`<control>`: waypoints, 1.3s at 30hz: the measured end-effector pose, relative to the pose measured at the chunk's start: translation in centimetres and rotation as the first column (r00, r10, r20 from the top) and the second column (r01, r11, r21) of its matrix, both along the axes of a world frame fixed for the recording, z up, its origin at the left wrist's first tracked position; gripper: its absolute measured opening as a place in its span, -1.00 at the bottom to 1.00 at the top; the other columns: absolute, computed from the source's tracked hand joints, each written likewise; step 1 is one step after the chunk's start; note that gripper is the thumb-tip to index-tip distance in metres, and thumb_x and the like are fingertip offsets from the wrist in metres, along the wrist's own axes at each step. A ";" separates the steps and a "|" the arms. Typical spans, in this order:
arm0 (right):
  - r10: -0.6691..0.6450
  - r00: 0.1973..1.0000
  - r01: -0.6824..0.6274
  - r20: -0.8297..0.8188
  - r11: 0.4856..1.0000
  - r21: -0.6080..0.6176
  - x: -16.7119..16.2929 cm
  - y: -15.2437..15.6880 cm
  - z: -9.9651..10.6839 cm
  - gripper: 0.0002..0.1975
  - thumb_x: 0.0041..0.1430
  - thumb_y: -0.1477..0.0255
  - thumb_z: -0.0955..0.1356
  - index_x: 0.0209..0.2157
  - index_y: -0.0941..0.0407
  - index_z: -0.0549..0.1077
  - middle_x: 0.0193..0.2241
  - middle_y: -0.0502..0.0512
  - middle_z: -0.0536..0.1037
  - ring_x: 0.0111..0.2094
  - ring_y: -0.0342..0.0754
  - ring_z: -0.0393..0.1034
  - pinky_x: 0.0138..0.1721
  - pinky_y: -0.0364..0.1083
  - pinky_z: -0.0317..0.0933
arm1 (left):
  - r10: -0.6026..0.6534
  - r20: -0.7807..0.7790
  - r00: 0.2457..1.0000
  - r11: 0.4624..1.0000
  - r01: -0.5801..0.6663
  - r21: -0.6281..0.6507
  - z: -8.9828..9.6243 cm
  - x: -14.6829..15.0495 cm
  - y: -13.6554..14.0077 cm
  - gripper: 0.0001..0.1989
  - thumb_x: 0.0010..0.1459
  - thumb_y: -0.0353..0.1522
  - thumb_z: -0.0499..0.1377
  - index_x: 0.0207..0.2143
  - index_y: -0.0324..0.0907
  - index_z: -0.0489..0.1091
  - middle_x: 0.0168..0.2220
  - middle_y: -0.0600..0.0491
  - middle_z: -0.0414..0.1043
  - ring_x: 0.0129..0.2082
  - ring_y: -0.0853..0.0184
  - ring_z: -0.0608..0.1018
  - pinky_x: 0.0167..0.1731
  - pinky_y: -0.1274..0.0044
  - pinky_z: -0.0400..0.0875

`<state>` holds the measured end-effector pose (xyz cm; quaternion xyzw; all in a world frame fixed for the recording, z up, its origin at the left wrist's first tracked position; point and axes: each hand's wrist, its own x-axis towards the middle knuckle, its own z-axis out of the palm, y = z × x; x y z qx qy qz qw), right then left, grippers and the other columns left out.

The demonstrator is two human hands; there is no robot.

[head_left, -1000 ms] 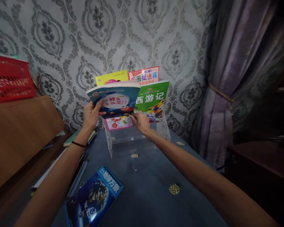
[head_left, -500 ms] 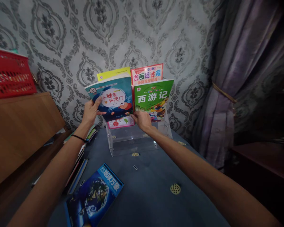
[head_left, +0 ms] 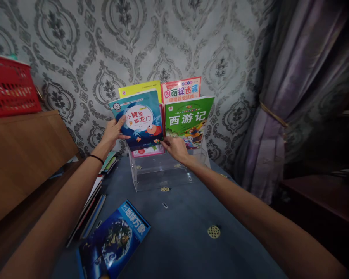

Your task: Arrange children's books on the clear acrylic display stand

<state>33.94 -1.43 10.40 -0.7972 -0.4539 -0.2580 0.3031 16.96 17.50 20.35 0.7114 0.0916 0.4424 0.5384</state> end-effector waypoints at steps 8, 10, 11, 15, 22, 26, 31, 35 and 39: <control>0.014 1.000 -0.015 0.022 1.000 0.014 0.5 0.2 -0.3 -0.78 0.30 0.32 0.36 -0.33 0.12 0.61 -0.38 0.20 0.67 -0.32 0.10 0.53 -0.35 -0.07 0.12 | -0.033 -0.019 0.999 0.999 0.034 0.020 0.0 0.6 0.4 -0.51 0.02 -0.01 0.36 -0.20 -0.23 0.50 -0.38 -0.05 0.59 -0.43 0.25 0.64 -0.60 0.53 0.61; 0.029 0.999 -0.030 0.023 0.999 0.027 0.5 0.2 -0.4 -0.78 0.29 0.31 0.37 -0.33 0.12 0.61 -0.38 0.19 0.67 -0.32 0.09 0.53 -0.35 -0.07 0.14 | -0.056 -0.034 0.998 0.998 0.057 0.027 0.1 0.7 0.3 -0.53 0.04 -0.04 0.35 -0.18 -0.23 0.51 -0.39 -0.06 0.58 -0.41 0.21 0.65 -0.59 0.49 0.63; 0.039 0.999 -0.040 0.023 0.999 0.035 0.6 0.1 -0.5 -0.79 0.29 0.32 0.37 -0.34 0.11 0.60 -0.38 0.18 0.67 -0.32 0.09 0.53 -0.34 -0.08 0.14 | -0.061 -0.042 0.997 0.998 0.062 0.030 0.1 0.8 0.3 -0.54 0.05 -0.05 0.35 -0.17 -0.24 0.52 -0.39 -0.07 0.57 -0.40 0.17 0.65 -0.57 0.45 0.64; 0.081 0.996 -0.083 0.029 0.994 0.077 0.4 -0.2 -0.6 -0.82 0.32 0.37 0.32 -0.24 0.09 0.58 -0.34 0.14 0.66 -0.30 0.05 0.52 -0.30 -0.09 0.22 | -0.052 -0.060 0.997 0.998 0.055 0.043 -0.1 1.2 -0.1 -0.57 0.08 -0.10 0.34 -0.17 -0.28 0.52 -0.36 -0.13 0.56 -0.38 0.09 0.66 -0.55 0.34 0.65; 0.228 0.959 -0.269 0.172 0.922 0.279 -1.2 -1.4 2.6 -0.74 0.36 0.41 0.25 -0.01 0.12 0.48 -0.16 0.19 0.56 -0.26 0.00 0.50 -0.21 -0.05 0.36 | -0.052 -0.075 0.996 0.999 0.051 -0.015 -1.4 1.1 0.0 -0.55 0.03 -0.05 0.35 -0.21 -0.23 0.50 -0.40 -0.04 0.58 -0.55 0.34 0.56 -0.66 0.51 0.58; 0.188 0.945 -0.259 0.268 0.930 0.262 -1.7 -1.2 5.9 -0.58 0.33 0.44 0.27 0.21 0.02 0.30 0.21 0.21 0.32 -0.07 0.10 0.46 -0.18 0.01 0.42 | -0.033 -0.091 0.995 0.999 0.032 -0.011 -1.9 1.0 0.4 -0.56 0.07 -0.04 0.32 -0.22 -0.23 0.50 -0.38 -0.04 0.57 -0.56 0.34 0.56 -0.65 0.49 0.59; 0.167 0.895 -0.245 0.413 0.959 0.142 -0.1 0.4 9.8 -0.49 0.35 0.35 0.28 0.29 0.01 0.18 0.30 0.18 0.19 0.01 0.21 0.39 -0.14 0.11 0.43 | -0.043 -0.103 0.994 0.998 0.046 0.034 -1.8 1.3 0.8 -0.59 0.09 -0.04 0.31 -0.28 -0.23 0.50 -0.46 -0.03 0.50 -0.56 0.34 0.53 -0.65 0.49 0.58; 0.120 0.884 -0.151 0.451 0.988 0.034 -0.1 0.6 12.0 -0.58 0.37 0.37 0.24 0.22 0.10 0.28 0.14 0.22 0.37 -0.08 0.16 0.42 -0.17 0.10 0.38 | 0.075 -0.209 0.975 0.974 -0.027 0.223 -1.2 0.8 0.6 -0.60 0.19 -0.05 0.19 -0.32 -0.24 0.49 -0.54 0.02 0.43 -0.59 0.32 0.49 -0.66 0.49 0.54; 0.019 0.905 -0.009 0.425 1.000 -0.025 -1.8 -0.6 12.8 -0.61 0.36 0.44 0.20 0.17 0.14 0.34 0.06 0.26 0.42 -0.12 0.15 0.41 -0.23 0.07 0.32 | 0.391 -0.304 0.869 0.815 -0.173 0.552 -0.5 0.2 -0.4 -0.58 0.29 -0.10 0.08 -0.38 -0.28 0.47 -0.56 -0.01 0.41 -0.55 0.24 0.54 -0.54 0.46 0.50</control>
